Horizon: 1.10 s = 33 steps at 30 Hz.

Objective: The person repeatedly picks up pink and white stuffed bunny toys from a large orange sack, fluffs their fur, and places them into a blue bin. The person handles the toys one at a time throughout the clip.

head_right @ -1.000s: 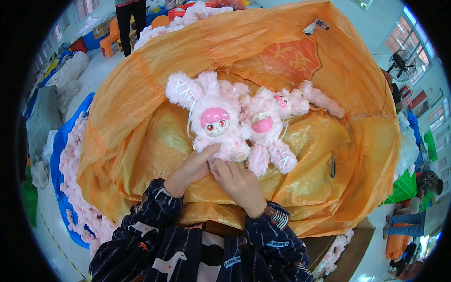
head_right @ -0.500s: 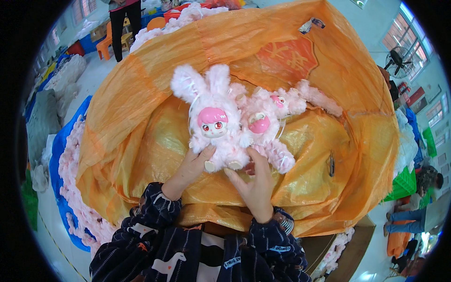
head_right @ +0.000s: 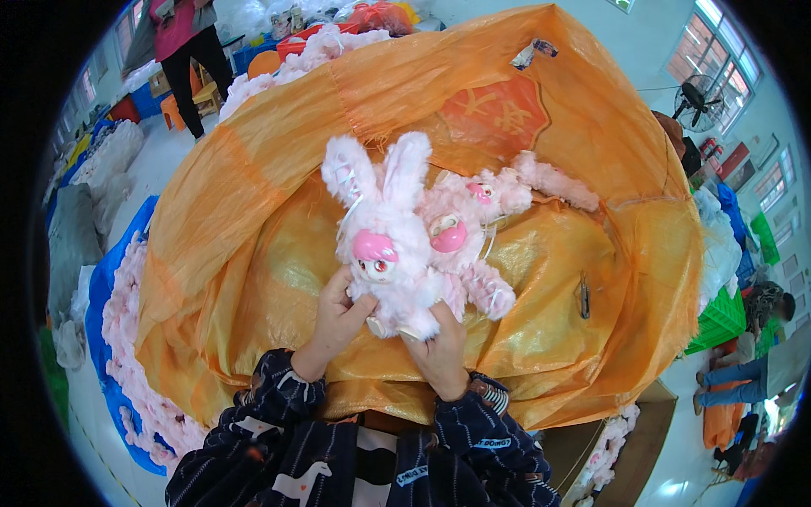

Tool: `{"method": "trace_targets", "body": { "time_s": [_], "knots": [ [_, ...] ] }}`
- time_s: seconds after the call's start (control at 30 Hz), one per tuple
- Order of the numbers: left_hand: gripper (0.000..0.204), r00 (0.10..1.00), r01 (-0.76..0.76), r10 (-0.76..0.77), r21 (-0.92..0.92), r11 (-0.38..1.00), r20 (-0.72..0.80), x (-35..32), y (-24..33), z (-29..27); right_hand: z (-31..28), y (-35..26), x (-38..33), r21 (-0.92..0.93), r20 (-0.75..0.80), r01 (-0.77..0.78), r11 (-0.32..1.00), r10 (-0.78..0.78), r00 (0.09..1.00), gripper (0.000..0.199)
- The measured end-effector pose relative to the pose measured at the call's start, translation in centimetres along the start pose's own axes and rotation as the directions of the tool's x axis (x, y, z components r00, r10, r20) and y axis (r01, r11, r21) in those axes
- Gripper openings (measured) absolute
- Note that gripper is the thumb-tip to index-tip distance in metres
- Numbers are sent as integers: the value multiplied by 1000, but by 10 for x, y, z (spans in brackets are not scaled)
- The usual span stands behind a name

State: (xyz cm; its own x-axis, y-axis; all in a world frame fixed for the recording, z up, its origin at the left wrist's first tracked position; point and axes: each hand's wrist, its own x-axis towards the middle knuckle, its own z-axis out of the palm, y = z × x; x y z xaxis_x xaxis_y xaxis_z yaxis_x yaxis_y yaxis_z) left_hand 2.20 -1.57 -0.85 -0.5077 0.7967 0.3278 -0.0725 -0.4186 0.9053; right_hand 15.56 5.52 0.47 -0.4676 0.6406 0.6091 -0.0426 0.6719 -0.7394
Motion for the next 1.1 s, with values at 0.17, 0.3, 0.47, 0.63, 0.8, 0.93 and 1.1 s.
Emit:
{"method": "trace_targets", "body": {
  "time_s": [0.17,0.3,0.47,0.63,0.8,0.93,1.1],
  "knots": [
    [35,991,115,-108,-81,990,79,1,-1,-4,-1,8,-1,-213,126,167,963,-142,982,34],
    [57,994,28,-9,-170,985,112,2,-2,2,4,11,1,-413,307,354,839,-238,921,31],
    [66,978,199,-207,-396,896,24,-1,-18,-7,6,-11,5,-490,446,435,756,-211,870,26],
    [63,951,280,-308,-437,855,8,0,-14,-17,8,-25,8,-319,550,483,816,-256,795,25],
    [55,932,267,-360,-740,617,36,1,-26,-26,5,-19,-2,-60,207,198,978,-181,961,23],
    [50,915,281,-403,-774,567,38,-5,-31,-24,3,-16,7,257,171,-379,889,344,923,46],
    [50,938,316,-324,-684,658,122,-13,-29,-12,13,-32,13,457,354,-585,670,466,811,57]
  ]
}}
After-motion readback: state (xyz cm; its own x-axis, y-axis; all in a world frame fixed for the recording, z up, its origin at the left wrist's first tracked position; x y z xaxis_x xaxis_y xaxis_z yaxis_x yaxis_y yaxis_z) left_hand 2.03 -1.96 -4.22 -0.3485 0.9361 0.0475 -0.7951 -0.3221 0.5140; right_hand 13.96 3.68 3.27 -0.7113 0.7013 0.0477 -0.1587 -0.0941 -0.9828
